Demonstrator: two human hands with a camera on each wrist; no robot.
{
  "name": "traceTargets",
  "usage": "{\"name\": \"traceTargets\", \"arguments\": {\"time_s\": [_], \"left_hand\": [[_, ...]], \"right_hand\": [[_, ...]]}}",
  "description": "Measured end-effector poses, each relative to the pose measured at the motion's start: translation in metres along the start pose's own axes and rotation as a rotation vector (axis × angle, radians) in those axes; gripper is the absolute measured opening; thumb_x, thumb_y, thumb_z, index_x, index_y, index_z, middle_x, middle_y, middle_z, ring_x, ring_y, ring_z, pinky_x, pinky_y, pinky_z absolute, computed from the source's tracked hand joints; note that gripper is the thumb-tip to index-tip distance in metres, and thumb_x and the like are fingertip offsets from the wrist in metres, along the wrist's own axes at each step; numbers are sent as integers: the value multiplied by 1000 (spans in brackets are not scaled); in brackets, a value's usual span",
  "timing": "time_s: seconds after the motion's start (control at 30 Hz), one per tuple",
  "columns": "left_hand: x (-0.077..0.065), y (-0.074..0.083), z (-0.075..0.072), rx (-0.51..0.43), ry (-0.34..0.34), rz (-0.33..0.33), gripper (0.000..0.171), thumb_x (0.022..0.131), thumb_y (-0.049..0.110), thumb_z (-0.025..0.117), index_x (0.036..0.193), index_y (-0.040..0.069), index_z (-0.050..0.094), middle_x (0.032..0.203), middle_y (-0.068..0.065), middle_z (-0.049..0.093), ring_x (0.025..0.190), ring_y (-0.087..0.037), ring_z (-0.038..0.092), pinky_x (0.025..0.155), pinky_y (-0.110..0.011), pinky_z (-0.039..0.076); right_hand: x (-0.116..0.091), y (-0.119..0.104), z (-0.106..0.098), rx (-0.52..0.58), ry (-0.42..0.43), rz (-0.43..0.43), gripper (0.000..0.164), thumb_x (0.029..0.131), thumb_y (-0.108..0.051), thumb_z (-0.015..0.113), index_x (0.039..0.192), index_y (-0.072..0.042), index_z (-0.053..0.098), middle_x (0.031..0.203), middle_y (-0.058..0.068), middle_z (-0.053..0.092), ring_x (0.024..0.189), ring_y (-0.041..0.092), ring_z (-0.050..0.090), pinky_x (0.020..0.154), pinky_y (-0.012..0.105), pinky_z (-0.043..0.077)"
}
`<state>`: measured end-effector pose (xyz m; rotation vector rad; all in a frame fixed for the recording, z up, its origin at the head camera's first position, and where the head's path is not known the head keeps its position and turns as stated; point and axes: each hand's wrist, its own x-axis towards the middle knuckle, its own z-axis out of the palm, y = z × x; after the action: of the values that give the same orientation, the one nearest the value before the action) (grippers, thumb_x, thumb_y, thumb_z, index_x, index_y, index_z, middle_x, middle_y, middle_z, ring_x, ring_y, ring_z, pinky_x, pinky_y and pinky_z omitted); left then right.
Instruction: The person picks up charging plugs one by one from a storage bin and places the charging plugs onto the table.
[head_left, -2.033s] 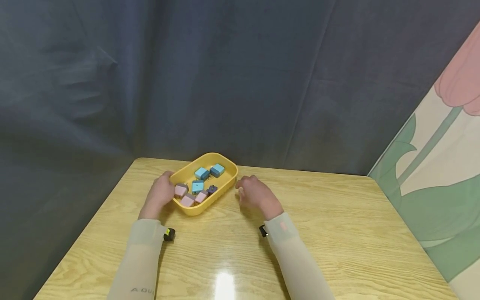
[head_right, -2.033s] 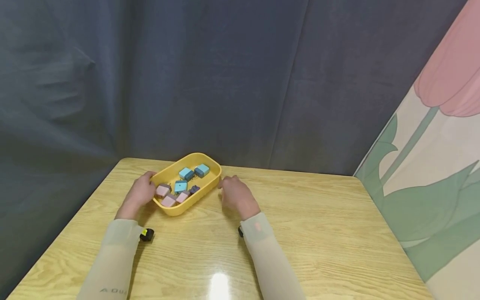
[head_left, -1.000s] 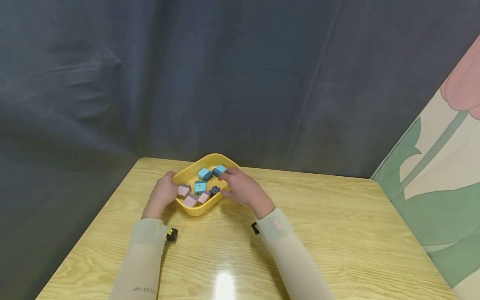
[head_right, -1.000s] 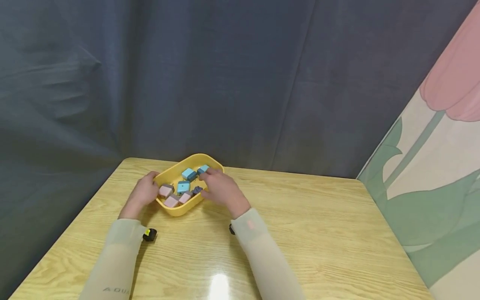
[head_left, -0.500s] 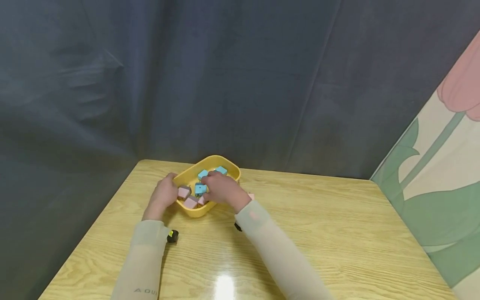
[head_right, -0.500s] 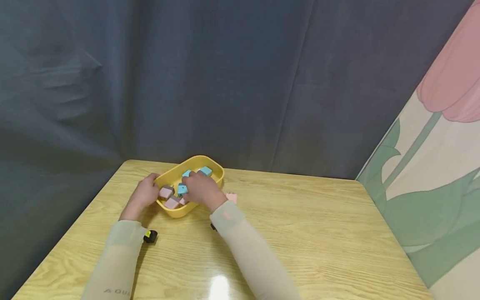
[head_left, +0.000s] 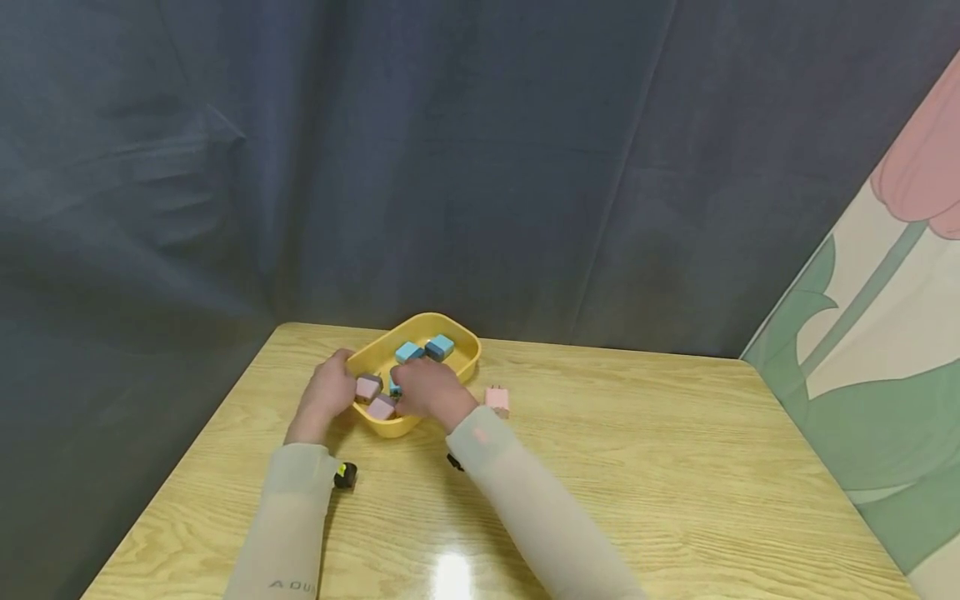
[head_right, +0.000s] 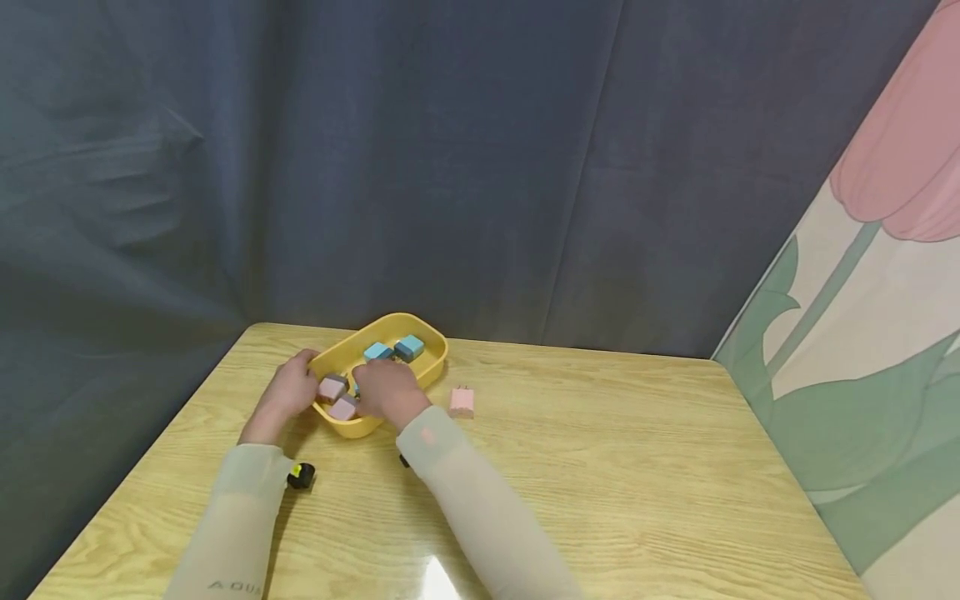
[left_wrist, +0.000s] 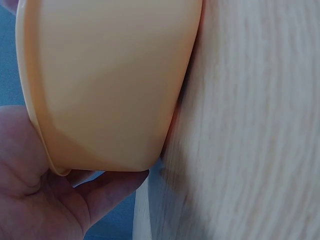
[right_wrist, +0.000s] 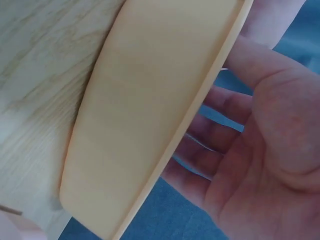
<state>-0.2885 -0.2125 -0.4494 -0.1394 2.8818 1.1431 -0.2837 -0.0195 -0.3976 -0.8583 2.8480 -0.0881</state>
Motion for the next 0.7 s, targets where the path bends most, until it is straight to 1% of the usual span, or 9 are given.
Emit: {"name": "traceTargets", "arguments": {"time_s": [0.17, 0.23, 0.3, 0.4, 0.47, 0.6, 0.7], "left_hand": [[1, -2, 0, 2, -2, 1, 51, 107, 5, 37, 157, -4, 44, 146, -32, 62, 111, -37, 65, 99, -53, 54], [1, -2, 0, 2, -4, 3, 52, 107, 4, 37, 157, -5, 44, 145, -32, 63, 110, -37, 65, 97, -51, 54], [1, -3, 0, 3, -2, 7, 52, 106, 4, 37, 157, -4, 45, 144, -32, 64, 109, -36, 65, 96, -50, 54], [1, -3, 1, 5, 4, 12, 52, 106, 4, 36, 156, -4, 46, 143, -32, 65, 108, -36, 65, 96, -50, 54], [1, -3, 1, 2, 6, 13, 52, 106, 5, 36, 156, -4, 46, 142, -31, 65, 108, -36, 65, 96, -51, 54], [1, -3, 0, -3, 3, 13, 52, 106, 4, 38, 156, -3, 46, 143, -32, 65, 110, -37, 65, 100, -53, 54], [1, -3, 0, -4, 2, 14, 52, 105, 4, 39, 156, -3, 46, 143, -32, 64, 112, -38, 65, 102, -54, 53]], "right_hand": [[3, -5, 2, 20, -9, 34, 19, 98, -34, 80, 105, -19, 70, 99, -3, 71, 83, 14, 57, 73, 34, 48], [5, -7, 5, 9, -8, 59, 20, 99, -35, 80, 105, -18, 71, 101, -2, 73, 83, 15, 59, 74, 35, 50], [7, -10, 7, -22, -6, 87, 17, 100, -33, 78, 105, -18, 72, 103, -2, 75, 85, 15, 63, 76, 37, 54], [9, -17, 8, -78, -2, 139, 13, 102, -30, 74, 108, -19, 76, 109, 0, 78, 94, 18, 69, 86, 39, 60], [10, -21, 7, -99, -2, 171, 14, 103, -27, 71, 112, -19, 78, 114, 1, 79, 102, 21, 72, 94, 42, 61], [12, -28, 5, -118, -22, 225, 21, 107, -24, 64, 122, -20, 79, 123, 1, 79, 115, 24, 72, 109, 45, 56], [13, -31, 4, -133, -39, 247, 24, 108, -23, 62, 126, -22, 78, 127, 0, 78, 120, 24, 70, 115, 45, 52]]}}
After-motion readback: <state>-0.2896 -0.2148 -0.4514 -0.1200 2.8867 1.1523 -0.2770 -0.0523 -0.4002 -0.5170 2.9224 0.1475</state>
